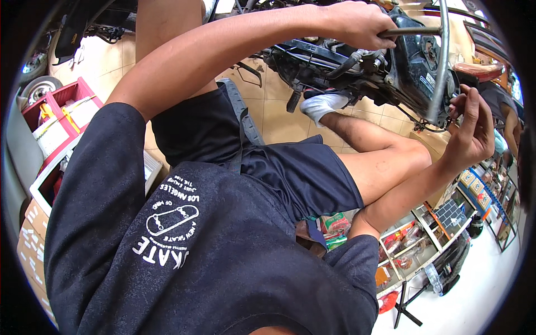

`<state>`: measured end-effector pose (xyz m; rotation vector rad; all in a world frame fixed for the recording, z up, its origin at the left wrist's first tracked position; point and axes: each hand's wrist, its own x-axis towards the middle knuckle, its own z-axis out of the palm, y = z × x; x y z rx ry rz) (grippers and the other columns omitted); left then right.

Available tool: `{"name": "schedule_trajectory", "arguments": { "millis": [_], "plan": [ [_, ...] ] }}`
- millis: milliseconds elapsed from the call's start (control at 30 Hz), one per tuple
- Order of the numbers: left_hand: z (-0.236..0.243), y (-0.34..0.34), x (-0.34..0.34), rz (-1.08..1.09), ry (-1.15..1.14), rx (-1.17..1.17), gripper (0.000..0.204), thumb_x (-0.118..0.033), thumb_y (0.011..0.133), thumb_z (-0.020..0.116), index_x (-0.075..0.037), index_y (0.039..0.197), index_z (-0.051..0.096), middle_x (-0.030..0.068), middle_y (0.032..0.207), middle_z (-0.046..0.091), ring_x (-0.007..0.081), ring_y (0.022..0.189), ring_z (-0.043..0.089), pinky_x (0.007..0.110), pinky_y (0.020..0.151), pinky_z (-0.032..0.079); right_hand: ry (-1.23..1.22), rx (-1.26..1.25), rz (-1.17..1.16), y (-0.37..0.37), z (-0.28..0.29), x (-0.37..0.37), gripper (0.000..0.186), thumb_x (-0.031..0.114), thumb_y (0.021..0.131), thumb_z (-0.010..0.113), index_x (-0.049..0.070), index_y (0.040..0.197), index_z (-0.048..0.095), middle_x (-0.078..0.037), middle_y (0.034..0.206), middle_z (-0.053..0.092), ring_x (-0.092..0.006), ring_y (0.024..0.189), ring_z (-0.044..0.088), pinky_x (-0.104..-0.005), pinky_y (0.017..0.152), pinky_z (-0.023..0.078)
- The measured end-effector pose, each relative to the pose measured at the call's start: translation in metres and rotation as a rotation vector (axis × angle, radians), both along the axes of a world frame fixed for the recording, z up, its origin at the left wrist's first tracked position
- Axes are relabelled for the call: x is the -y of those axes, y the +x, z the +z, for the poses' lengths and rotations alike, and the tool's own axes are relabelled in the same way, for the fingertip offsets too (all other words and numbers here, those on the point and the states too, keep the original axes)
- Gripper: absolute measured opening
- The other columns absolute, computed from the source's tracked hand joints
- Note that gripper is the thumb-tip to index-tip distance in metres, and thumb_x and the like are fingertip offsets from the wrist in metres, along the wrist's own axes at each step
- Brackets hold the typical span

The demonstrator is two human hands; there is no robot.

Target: The recorder is using a T-handle wrench to adjust or repair components on the engine and frame of a motorcycle.

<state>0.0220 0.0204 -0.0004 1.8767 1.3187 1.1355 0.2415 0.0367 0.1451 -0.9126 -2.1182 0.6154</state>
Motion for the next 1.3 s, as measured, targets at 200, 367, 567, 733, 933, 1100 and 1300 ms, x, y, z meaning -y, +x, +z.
{"name": "schedule_trajectory", "arguments": {
  "millis": [200, 367, 567, 733, 933, 1100, 1300],
  "plan": [
    [0.004, 0.012, 0.013, -0.083, -0.063, -0.228, 0.028, -0.03, 0.095, 0.061, -0.011, 0.111, 0.072, 0.0167, 0.085, 0.072, 0.0349, 0.076, 0.07, 0.046, 0.071, 0.057, 0.068, -0.136, 0.283, -0.017, -0.004, -0.005, 0.039, 0.012, 0.097, 0.065, -0.008, 0.13, 0.057, -0.02, 0.126, 0.064, -0.0181, 0.095, 0.066, -0.0252, 0.073, 0.055],
    [0.004, 0.015, 0.021, -0.114, 0.057, -0.23, 0.023, -0.025, 0.096, 0.062, -0.006, 0.104, 0.073, 0.0164, 0.079, 0.071, 0.0324, 0.067, 0.069, 0.042, 0.064, 0.057, 0.108, 0.067, 0.43, -0.024, -0.006, -0.005, 0.046, 0.015, 0.096, 0.067, -0.001, 0.137, 0.055, -0.017, 0.138, 0.058, -0.0276, 0.118, 0.062, -0.0381, 0.095, 0.052],
    [0.006, 0.012, 0.021, -0.087, 0.059, -0.258, 0.023, -0.025, 0.094, 0.062, -0.007, 0.106, 0.072, 0.0177, 0.084, 0.071, 0.0343, 0.073, 0.07, 0.044, 0.068, 0.057, 0.199, 0.135, 0.363, -0.027, -0.005, -0.007, 0.034, 0.017, 0.097, 0.066, 0.003, 0.128, 0.065, -0.014, 0.137, 0.059, -0.0238, 0.117, 0.062, -0.0363, 0.095, 0.051],
    [-0.006, 0.006, 0.006, 0.041, -0.05, -0.2, 0.022, -0.025, 0.089, 0.061, -0.01, 0.098, 0.074, 0.0181, 0.082, 0.071, 0.0372, 0.076, 0.07, 0.046, 0.072, 0.058, 0.344, 0.328, 0.219, -0.025, -0.002, -0.006, 0.038, 0.02, 0.101, 0.061, 0.003, 0.135, 0.059, -0.014, 0.131, 0.063, -0.0189, 0.112, 0.063, -0.031, 0.091, 0.053],
    [0.009, -0.006, 0.004, 0.018, -0.003, -0.086, 0.014, -0.013, 0.074, 0.063, 0.0, 0.077, 0.066, 0.0238, 0.072, 0.065, 0.0439, 0.071, 0.065, 0.051, 0.066, 0.054, 0.096, -0.131, -0.046, 0.018, 0.02, -0.002, 0.025, 0.012, 0.097, 0.064, -0.009, 0.09, 0.074, -0.012, 0.064, 0.067, -0.0123, 0.049, 0.057, -0.024, 0.058, 0.049],
    [-0.002, -0.013, -0.005, 0.104, 0.024, -0.039, 0.016, -0.015, 0.078, 0.065, 0.001, 0.076, 0.066, 0.0255, 0.072, 0.065, 0.044, 0.071, 0.066, 0.051, 0.066, 0.054, 0.165, 0.077, -0.166, -0.007, 0.01, -0.003, 0.024, 0.01, 0.097, 0.065, -0.009, 0.084, 0.073, -0.013, 0.064, 0.066, -0.0146, 0.053, 0.06, -0.0239, 0.059, 0.049],
    [0.002, -0.008, -0.001, 0.073, -0.004, -0.045, 0.019, -0.017, 0.08, 0.066, 0.001, 0.075, 0.066, 0.0249, 0.071, 0.064, 0.0434, 0.071, 0.066, 0.051, 0.066, 0.053, 0.191, -0.055, 0.061, -0.004, 0.006, 0.005, 0.025, 0.007, 0.095, 0.065, -0.011, 0.079, 0.07, -0.017, 0.073, 0.069, -0.0196, 0.065, 0.066, -0.0265, 0.064, 0.05]
  ]
}}
